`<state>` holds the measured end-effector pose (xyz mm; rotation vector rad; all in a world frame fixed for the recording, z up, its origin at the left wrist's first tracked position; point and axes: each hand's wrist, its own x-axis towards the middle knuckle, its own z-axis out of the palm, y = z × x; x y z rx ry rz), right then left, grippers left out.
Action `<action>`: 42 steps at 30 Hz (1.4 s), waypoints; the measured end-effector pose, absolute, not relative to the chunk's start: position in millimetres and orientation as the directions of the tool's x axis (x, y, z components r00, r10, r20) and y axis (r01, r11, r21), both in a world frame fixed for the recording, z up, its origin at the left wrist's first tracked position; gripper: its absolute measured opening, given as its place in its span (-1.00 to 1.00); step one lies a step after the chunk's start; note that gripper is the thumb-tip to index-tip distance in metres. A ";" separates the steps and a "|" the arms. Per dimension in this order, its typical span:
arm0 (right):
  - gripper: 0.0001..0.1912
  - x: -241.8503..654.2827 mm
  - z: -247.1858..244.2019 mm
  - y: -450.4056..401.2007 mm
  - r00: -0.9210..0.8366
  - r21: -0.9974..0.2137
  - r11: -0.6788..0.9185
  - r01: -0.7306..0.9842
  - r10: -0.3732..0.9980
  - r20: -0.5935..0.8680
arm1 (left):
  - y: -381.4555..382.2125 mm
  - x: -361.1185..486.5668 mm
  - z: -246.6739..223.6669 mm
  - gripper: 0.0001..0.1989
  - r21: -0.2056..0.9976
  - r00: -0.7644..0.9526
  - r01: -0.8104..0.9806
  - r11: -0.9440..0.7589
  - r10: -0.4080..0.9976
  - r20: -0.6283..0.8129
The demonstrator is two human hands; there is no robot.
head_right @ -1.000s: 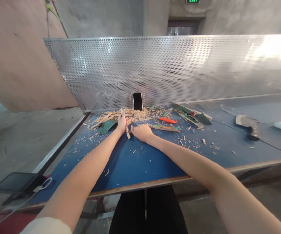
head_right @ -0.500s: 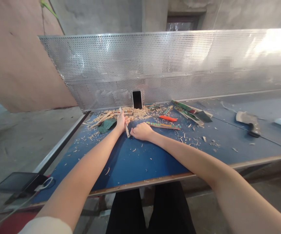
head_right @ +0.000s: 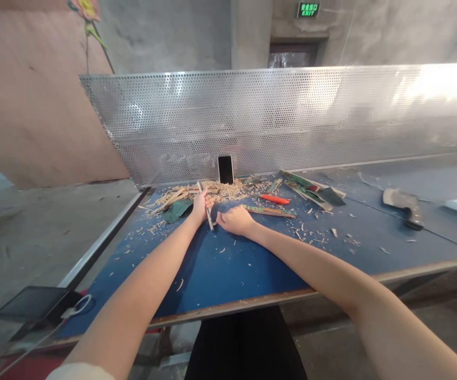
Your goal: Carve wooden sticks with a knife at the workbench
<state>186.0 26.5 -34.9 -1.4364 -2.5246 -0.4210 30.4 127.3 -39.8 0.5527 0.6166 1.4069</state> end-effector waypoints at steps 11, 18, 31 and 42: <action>-0.37 180.6 -28.1 32.4 -0.437 0.098 0.426 0.899 0.868 0.237 | 114.2 32.7 -34.1 -0.61 0.764 0.111 -0.643 0.062 0.994 0.012; -0.57 188.5 -26.0 30.2 -0.571 0.027 0.580 0.814 0.791 0.219 | 116.1 31.5 -31.3 -0.53 0.735 0.222 -0.651 0.189 0.974 -0.055; -0.62 195.9 -22.1 24.4 -0.623 -0.015 0.647 0.762 0.740 0.252 | 128.8 38.0 -41.1 -0.51 0.773 0.115 -0.622 0.123 0.991 -0.064; -0.61 194.0 -9.0 20.0 -0.586 -0.076 0.606 0.792 0.789 0.183 | 128.2 35.5 -36.0 -0.45 0.778 0.143 -0.614 0.134 0.988 -0.058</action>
